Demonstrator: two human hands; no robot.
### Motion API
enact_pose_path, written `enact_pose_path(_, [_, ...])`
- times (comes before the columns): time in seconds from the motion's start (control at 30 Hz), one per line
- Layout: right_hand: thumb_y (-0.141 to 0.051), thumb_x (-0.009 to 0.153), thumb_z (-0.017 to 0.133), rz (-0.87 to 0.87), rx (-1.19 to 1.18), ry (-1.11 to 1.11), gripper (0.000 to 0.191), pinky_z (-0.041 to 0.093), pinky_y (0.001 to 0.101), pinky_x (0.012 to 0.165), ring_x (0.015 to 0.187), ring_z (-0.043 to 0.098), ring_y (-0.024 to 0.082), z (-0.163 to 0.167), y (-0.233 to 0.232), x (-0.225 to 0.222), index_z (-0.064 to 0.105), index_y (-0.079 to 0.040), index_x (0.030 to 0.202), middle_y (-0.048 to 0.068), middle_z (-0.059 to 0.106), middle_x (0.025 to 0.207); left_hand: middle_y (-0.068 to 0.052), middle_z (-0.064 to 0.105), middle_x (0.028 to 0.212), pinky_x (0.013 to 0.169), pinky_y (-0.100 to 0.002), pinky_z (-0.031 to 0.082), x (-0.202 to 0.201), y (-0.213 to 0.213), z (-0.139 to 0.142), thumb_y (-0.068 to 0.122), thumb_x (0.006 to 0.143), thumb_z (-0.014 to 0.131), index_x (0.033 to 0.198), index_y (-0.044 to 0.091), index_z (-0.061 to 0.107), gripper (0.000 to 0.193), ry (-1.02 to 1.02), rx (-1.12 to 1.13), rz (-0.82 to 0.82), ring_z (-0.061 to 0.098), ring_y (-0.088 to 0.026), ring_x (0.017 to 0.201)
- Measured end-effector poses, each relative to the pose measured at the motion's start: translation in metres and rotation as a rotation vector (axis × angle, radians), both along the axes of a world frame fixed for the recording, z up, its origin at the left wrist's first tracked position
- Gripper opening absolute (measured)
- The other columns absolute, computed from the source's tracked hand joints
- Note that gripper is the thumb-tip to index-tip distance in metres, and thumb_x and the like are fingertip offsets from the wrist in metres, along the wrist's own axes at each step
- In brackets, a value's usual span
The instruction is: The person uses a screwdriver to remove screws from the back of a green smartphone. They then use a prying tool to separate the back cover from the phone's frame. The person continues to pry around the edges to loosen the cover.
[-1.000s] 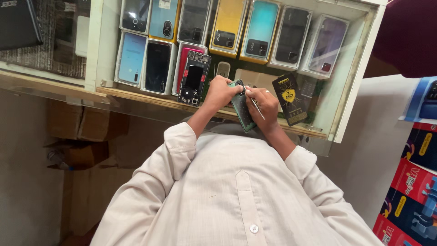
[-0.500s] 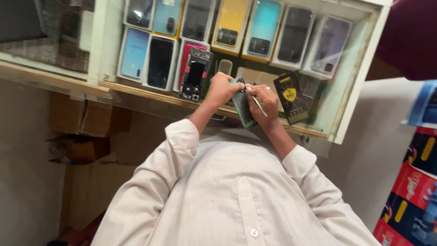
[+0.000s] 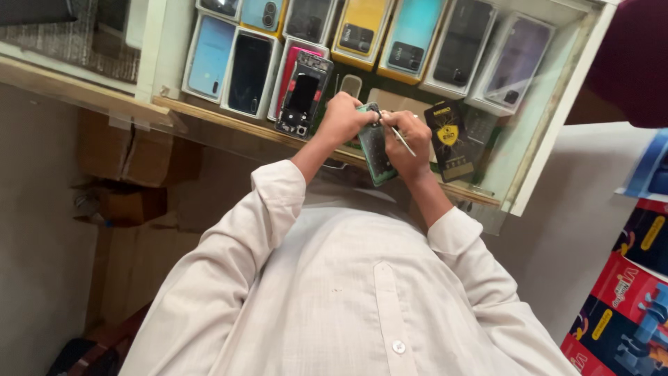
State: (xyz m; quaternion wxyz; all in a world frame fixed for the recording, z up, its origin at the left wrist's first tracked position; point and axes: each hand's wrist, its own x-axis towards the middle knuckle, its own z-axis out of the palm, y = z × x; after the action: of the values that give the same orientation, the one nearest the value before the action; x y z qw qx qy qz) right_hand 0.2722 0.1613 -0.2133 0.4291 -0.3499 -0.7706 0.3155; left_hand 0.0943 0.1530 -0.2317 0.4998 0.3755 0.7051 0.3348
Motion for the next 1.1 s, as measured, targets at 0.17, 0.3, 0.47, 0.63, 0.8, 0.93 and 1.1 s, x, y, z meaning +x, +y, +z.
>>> enact_pose_path(0.17, [0.008, 0.089, 0.076, -0.005, 0.024, -0.022, 0.012, 0.056, 0.0391, 0.075, 0.085, 0.072, 0.034, -0.0002, 0.0035, -0.0011, 0.068, 0.0, 0.094, 0.018, 0.072, 0.093, -0.015, 0.072, 0.063, 0.045, -0.032, 0.061, -0.0018, 0.0025, 0.0013, 0.022, 0.072, 0.084, 0.078, -0.008, 0.076, 0.031, 0.091, 0.039, -0.001, 0.072, -0.018, 0.052])
enact_pose_path(0.3, [0.008, 0.089, 0.075, 0.027, 0.011, -0.001, 0.013, 0.057, 0.0396, 0.079, 0.09, 0.073, 0.034, 0.0015, 0.0054, -0.001, 0.067, 0.001, 0.097, 0.017, 0.073, 0.097, -0.015, 0.072, 0.065, 0.044, -0.033, 0.06, -0.0006, 0.0013, 0.0025, 0.022, 0.074, 0.083, 0.077, -0.008, 0.074, 0.032, 0.007, -0.02, 0.011, 0.072, -0.018, 0.052])
enact_pose_path(0.47, [0.008, 0.088, 0.076, 0.037, 0.027, -0.054, 0.012, 0.055, 0.0412, 0.076, 0.086, 0.071, 0.035, 0.0011, 0.0047, 0.0016, 0.068, 0.0, 0.092, 0.018, 0.072, 0.093, -0.012, 0.071, 0.061, 0.046, -0.032, 0.06, -0.002, 0.0015, 0.0052, 0.024, 0.072, 0.083, 0.079, -0.004, 0.076, 0.03, 0.082, 0.031, -0.009, 0.072, -0.018, 0.051])
enact_pose_path(0.63, [0.007, 0.088, 0.074, 0.06, 0.042, -0.03, 0.012, 0.056, 0.0407, 0.078, 0.089, 0.072, 0.034, 0.0023, 0.0048, 0.0028, 0.066, -0.001, 0.094, 0.017, 0.072, 0.095, -0.015, 0.068, 0.059, 0.046, -0.034, 0.057, -0.0008, 0.0036, 0.0057, 0.025, 0.074, 0.084, 0.072, -0.007, 0.076, 0.033, 0.079, 0.006, -0.048, 0.069, -0.021, 0.049])
enact_pose_path(0.8, [0.007, 0.09, 0.076, 0.036, -0.036, -0.045, 0.012, 0.053, 0.0403, 0.072, 0.081, 0.069, 0.034, 0.0039, 0.0052, 0.0027, 0.067, -0.001, 0.091, 0.016, 0.069, 0.086, -0.012, 0.071, 0.063, 0.044, -0.033, 0.061, -0.0026, 0.0016, 0.0057, 0.024, 0.072, 0.083, 0.079, -0.006, 0.075, 0.031, 0.025, 0.017, -0.001, 0.072, -0.018, 0.052])
enact_pose_path(0.93, [0.006, 0.09, 0.075, 0.037, 0.038, -0.062, 0.012, 0.053, 0.0413, 0.072, 0.081, 0.069, 0.034, 0.005, 0.0054, 0.0017, 0.067, -0.002, 0.091, 0.016, 0.069, 0.087, -0.015, 0.07, 0.064, 0.049, -0.034, 0.059, -0.0007, 0.0034, 0.004, 0.027, 0.071, 0.09, 0.078, -0.009, 0.077, 0.039, 0.214, 0.11, -0.045, 0.072, -0.021, 0.054])
enact_pose_path(1.1, [0.006, 0.09, 0.074, 0.033, -0.015, -0.04, 0.012, 0.053, 0.0401, 0.071, 0.08, 0.07, 0.033, 0.0053, 0.0068, -0.0022, 0.067, -0.001, 0.095, 0.015, 0.069, 0.088, -0.015, 0.071, 0.071, 0.044, -0.037, 0.063, -0.0016, 0.002, 0.0028, 0.023, 0.072, 0.086, 0.081, -0.011, 0.072, 0.038, 0.04, 0.052, 0.018, 0.075, -0.022, 0.058])
